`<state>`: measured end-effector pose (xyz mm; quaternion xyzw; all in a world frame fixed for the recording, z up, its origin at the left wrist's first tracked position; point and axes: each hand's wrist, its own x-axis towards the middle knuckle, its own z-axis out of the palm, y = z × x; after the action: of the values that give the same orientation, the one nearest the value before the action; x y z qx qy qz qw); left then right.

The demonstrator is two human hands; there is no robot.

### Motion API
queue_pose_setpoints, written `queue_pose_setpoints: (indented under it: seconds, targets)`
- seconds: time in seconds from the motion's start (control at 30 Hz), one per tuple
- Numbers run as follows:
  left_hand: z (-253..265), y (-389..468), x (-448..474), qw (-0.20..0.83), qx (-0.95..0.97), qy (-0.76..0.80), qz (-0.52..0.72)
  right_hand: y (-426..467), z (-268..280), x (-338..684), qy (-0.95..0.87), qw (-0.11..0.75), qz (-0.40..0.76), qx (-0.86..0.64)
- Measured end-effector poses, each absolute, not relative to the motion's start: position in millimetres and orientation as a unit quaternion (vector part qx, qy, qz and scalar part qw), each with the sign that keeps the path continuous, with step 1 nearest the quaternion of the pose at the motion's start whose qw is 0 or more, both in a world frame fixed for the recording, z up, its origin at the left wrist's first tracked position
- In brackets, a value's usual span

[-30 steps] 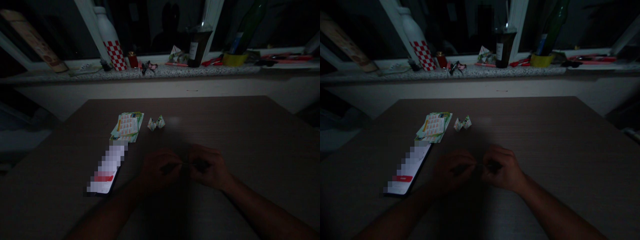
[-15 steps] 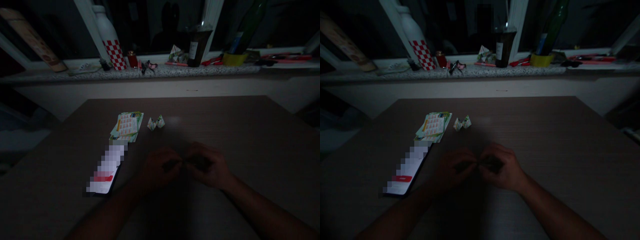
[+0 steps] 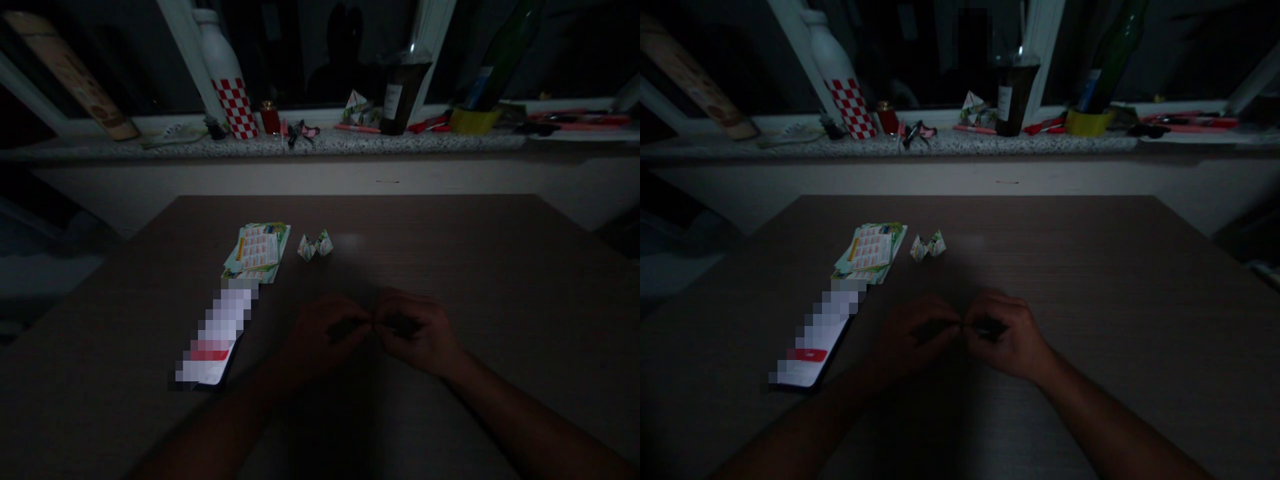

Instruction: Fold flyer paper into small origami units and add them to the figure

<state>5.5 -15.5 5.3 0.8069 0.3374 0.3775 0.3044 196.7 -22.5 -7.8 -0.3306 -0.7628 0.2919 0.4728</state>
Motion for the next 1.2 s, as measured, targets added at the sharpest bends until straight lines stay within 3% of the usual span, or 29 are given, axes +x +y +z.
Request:
queue_pose_setpoints:
  seconds: [0.23, 0.63, 1.0, 1.2]
  targets:
    - [4.2, -12.7, 5.0, 0.326, 0.802, 0.345, 0.362, -21.5, -8.1, 199.4, -0.746, 0.488, 0.296, -0.342]
    - [5.2, -15.2, 3.2, 0.257, 0.835, 0.32, 0.366, -23.0, -7.0, 196.5, -0.793, 0.471, 0.239, -0.303]
    - [3.7, -13.1, 5.6, 0.278, 0.825, 0.354, 0.341, -23.8, -6.3, 195.0, -0.829, 0.457, 0.161, -0.279]
    - [8.3, -12.1, 6.5, 0.308, 0.81, 0.389, 0.311, -26.5, -5.5, 191.4, -0.798, 0.485, 0.177, -0.31]
